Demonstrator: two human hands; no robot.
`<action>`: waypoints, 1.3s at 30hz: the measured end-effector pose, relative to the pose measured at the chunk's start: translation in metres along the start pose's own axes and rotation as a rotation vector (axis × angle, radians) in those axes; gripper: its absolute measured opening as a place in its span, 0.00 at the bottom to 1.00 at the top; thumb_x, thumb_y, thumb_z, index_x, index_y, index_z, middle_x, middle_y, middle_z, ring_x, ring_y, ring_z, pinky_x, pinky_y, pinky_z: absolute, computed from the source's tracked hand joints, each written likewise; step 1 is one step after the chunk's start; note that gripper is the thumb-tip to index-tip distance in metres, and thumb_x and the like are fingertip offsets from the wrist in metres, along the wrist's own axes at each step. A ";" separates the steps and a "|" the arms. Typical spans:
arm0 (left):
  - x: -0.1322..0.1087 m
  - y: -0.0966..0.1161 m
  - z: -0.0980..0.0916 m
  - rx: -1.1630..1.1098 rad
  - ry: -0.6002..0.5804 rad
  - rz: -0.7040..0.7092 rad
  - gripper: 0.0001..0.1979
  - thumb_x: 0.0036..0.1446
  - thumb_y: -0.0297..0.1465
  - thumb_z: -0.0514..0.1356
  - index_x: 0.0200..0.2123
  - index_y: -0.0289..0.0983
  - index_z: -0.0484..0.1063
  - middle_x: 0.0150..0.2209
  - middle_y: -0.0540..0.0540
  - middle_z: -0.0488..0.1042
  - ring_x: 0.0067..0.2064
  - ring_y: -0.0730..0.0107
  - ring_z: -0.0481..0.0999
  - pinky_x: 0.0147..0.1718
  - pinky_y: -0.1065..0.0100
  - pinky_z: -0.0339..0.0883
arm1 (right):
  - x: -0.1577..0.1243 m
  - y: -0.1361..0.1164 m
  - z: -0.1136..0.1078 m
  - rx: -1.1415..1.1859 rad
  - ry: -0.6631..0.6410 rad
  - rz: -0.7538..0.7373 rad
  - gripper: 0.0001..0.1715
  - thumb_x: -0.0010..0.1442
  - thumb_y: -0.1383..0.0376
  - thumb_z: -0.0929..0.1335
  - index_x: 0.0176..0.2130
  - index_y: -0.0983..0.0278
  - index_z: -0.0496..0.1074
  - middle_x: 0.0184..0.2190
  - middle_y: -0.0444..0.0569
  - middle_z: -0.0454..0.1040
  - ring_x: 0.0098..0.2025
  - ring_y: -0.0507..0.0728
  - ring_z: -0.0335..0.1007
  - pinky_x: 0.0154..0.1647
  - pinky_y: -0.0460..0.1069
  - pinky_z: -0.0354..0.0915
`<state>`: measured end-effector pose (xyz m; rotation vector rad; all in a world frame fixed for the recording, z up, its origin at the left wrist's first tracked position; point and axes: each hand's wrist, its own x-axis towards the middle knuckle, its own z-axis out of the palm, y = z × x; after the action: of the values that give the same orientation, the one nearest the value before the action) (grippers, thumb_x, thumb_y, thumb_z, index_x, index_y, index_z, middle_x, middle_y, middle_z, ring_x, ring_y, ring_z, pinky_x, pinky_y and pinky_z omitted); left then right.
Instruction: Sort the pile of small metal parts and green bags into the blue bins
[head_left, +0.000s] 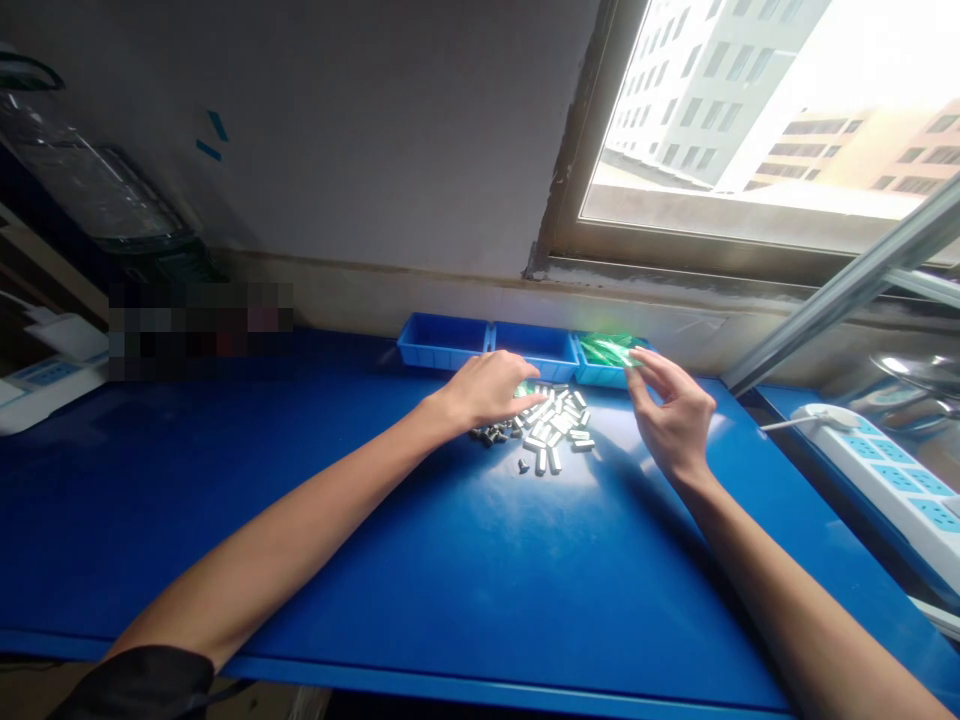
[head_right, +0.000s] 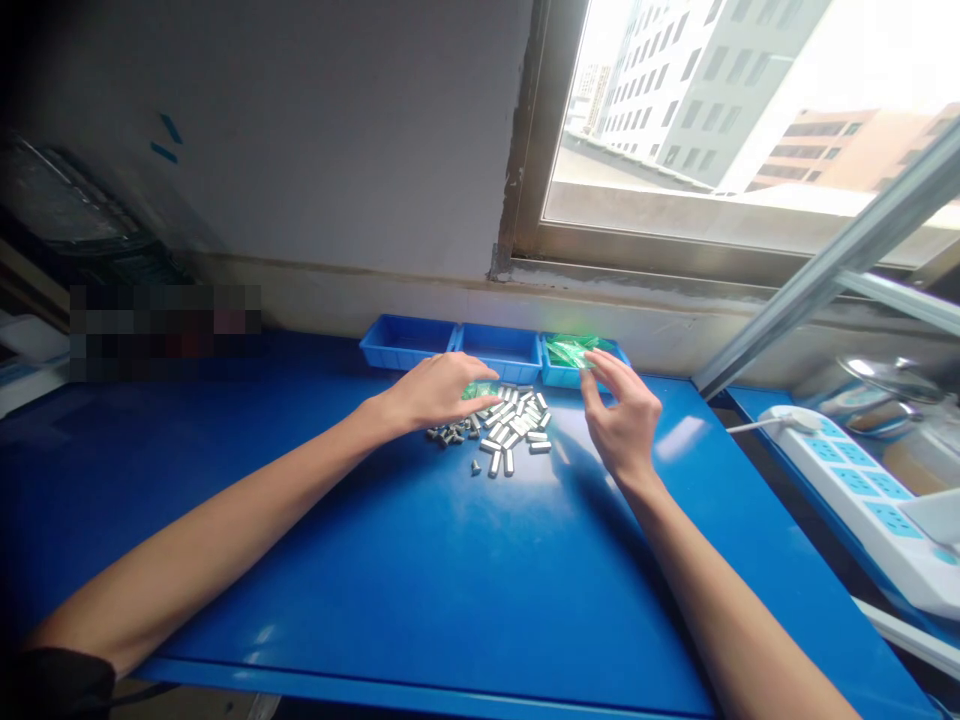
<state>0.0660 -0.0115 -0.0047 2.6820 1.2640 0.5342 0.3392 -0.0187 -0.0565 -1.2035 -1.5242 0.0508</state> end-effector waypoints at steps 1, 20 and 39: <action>-0.001 0.002 -0.003 0.049 -0.048 0.010 0.15 0.67 0.40 0.64 0.48 0.36 0.84 0.48 0.38 0.84 0.51 0.50 0.83 0.44 0.62 0.76 | 0.000 0.006 -0.001 -0.114 -0.025 -0.068 0.23 0.69 0.52 0.70 0.56 0.62 0.81 0.59 0.58 0.80 0.60 0.68 0.79 0.64 0.66 0.73; -0.001 0.011 0.003 0.224 -0.202 0.005 0.08 0.62 0.24 0.61 0.39 0.38 0.81 0.41 0.37 0.83 0.45 0.49 0.84 0.40 0.63 0.73 | -0.001 0.049 0.010 -0.605 -0.269 -0.178 0.33 0.73 0.51 0.61 0.69 0.62 0.68 0.67 0.61 0.71 0.72 0.74 0.59 0.70 0.72 0.57; 0.001 0.007 -0.001 0.215 0.063 0.140 0.18 0.64 0.16 0.56 0.49 0.35 0.80 0.41 0.38 0.84 0.43 0.55 0.85 0.38 0.65 0.74 | -0.002 0.012 0.007 -0.315 -0.250 -0.342 0.23 0.71 0.59 0.65 0.62 0.58 0.72 0.62 0.58 0.76 0.66 0.69 0.70 0.67 0.70 0.65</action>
<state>0.0713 -0.0152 -0.0015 2.9714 1.2193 0.5319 0.3407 -0.0108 -0.0678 -1.1942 -1.9962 -0.2853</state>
